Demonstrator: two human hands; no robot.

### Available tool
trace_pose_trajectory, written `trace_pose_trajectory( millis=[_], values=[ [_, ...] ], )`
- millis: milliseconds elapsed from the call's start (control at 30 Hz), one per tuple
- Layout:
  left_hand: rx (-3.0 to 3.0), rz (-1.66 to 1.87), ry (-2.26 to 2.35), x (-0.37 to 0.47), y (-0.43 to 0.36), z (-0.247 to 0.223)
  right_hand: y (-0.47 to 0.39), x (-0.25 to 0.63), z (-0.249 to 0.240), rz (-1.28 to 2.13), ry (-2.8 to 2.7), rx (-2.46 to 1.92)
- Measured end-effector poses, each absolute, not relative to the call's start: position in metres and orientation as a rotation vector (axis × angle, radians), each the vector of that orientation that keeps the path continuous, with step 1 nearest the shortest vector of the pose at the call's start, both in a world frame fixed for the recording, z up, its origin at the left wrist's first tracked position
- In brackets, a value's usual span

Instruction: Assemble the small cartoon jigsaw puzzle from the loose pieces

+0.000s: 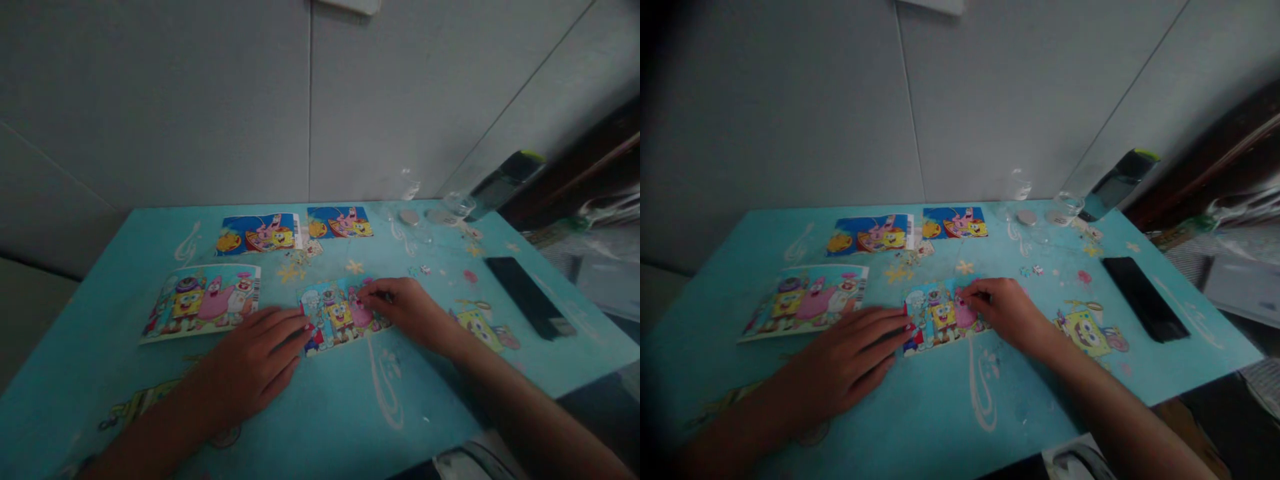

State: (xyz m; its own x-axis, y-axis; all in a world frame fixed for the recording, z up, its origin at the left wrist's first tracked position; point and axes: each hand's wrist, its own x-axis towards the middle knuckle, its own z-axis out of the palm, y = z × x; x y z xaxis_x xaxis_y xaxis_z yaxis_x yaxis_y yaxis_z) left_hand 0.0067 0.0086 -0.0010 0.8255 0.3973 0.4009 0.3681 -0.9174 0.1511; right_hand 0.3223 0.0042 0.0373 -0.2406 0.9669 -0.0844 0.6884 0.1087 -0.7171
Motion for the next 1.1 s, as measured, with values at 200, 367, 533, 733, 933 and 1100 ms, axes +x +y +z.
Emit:
trace_pose_trajectory(
  millis=[200,367,533,733,933,1100],
  values=[
    [2.918,0.621,0.607,0.0062,0.0070,-0.0020,0.0118,0.3231,0.0257,0.955,-2.027,-1.595],
    [2.912,0.621,0.628,0.0079,0.0064,-0.0015,0.0129,0.3237,0.0263,0.858,-2.070,-1.610],
    [2.910,0.608,0.630,0.0072,0.0058,-0.0009,0.0148,0.3197,0.0266,0.760,-2.172,-1.593],
    [2.913,0.593,0.643,0.0055,0.0051,-0.0031,0.0130,0.3211,0.0287,0.755,-2.170,-1.561],
    [2.916,0.617,0.632,0.0068,0.0057,-0.0012,0.0110,0.3218,0.0341,0.856,-2.072,-1.628],
    [2.896,0.589,0.650,0.0057,0.0048,-0.0034,0.0120,0.3193,0.0277,0.790,-2.139,-1.630]
  ],
)
